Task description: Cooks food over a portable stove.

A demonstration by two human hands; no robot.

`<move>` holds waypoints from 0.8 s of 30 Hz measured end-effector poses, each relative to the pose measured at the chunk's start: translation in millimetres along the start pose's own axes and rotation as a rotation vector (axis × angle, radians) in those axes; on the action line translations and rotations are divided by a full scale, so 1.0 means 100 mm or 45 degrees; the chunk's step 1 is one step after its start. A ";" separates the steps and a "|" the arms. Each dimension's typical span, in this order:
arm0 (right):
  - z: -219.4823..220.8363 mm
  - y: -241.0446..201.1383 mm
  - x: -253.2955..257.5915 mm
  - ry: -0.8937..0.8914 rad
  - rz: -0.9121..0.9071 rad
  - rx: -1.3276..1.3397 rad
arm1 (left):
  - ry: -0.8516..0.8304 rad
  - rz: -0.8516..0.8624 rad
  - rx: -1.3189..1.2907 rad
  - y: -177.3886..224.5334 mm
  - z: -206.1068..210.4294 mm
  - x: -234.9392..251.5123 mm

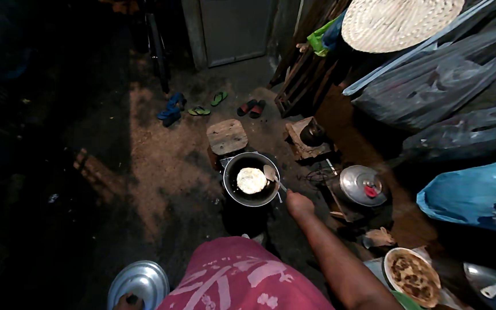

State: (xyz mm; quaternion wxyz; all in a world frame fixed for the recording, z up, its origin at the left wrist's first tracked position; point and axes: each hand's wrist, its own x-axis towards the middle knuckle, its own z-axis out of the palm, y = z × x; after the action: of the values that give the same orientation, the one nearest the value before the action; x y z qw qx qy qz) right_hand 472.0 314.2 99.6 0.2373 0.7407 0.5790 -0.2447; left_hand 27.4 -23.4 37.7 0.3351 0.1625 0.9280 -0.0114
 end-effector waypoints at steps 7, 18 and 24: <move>-0.20 -0.07 -0.14 -0.146 0.012 -0.050 | 0.088 0.132 -0.030 0.02 0.14 0.04; -0.06 0.38 0.27 -0.408 -0.064 0.343 | 0.032 0.002 -0.007 -0.04 0.21 -0.09; -0.15 0.42 0.25 -0.374 -0.118 0.211 | 0.119 0.112 -0.045 -0.28 0.44 0.23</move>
State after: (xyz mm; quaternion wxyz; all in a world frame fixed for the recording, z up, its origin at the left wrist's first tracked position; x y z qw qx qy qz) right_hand 519.4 333.0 97.6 0.2460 0.6865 0.5496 -0.4077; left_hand 28.9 -48.8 -13.5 0.2945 0.1975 0.9346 0.0275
